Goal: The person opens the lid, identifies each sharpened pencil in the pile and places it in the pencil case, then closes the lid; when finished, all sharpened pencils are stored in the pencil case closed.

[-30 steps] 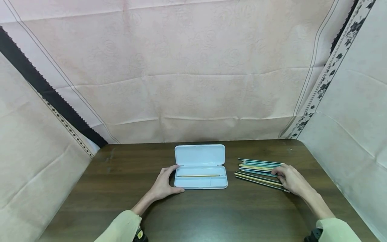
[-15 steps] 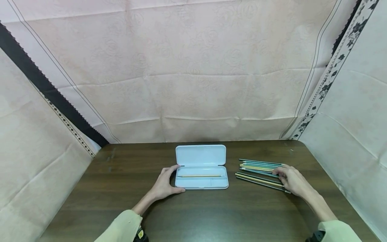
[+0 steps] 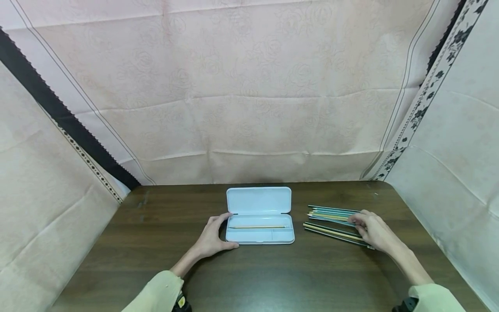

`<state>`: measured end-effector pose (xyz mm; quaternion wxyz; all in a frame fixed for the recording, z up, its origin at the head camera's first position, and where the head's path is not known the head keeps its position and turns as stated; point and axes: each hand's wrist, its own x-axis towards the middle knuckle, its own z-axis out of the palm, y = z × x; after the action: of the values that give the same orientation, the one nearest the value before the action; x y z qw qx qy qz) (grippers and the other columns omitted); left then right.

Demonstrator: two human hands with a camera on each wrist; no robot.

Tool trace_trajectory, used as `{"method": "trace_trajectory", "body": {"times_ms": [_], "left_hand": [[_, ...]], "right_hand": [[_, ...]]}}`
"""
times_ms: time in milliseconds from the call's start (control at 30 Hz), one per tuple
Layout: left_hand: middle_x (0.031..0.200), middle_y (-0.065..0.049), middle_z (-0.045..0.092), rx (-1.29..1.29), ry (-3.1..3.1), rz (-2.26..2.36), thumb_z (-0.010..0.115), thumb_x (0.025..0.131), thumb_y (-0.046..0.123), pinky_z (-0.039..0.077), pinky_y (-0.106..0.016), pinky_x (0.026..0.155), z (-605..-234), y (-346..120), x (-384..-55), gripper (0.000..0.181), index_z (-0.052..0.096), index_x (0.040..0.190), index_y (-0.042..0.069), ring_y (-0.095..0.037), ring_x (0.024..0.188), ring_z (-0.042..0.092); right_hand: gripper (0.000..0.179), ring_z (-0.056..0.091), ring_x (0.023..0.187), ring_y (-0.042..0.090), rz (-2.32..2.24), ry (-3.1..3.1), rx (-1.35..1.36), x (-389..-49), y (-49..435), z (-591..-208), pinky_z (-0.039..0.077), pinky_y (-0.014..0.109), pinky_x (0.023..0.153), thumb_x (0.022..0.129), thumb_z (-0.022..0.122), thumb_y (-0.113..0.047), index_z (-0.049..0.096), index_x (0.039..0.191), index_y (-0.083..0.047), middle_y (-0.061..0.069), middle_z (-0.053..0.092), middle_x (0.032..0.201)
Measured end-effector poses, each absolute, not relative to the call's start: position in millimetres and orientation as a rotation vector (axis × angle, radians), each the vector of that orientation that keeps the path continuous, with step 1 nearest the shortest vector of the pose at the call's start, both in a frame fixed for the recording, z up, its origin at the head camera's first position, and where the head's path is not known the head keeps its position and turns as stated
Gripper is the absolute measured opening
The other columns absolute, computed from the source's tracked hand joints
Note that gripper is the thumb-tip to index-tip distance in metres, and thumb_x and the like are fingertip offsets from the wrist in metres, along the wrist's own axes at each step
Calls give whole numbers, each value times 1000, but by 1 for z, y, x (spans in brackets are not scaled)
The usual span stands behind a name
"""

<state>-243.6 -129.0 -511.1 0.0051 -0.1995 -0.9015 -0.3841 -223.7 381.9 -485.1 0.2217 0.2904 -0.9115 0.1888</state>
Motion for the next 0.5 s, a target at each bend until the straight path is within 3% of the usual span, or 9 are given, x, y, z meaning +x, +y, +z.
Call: {"method": "trace_trajectory", "body": {"times_ms": [500], "left_hand": [[140,-12,46,-619,-2826,-1210,89,73,44,40,-53,100,-511,-129,-244,91,45,147,13,-32,128,38]], "right_hand": [[45,45,74,4,533,-2443,890,-226,365,-477,40,27,57,65,72,22,69,95,-12,-10,53,84]]}}
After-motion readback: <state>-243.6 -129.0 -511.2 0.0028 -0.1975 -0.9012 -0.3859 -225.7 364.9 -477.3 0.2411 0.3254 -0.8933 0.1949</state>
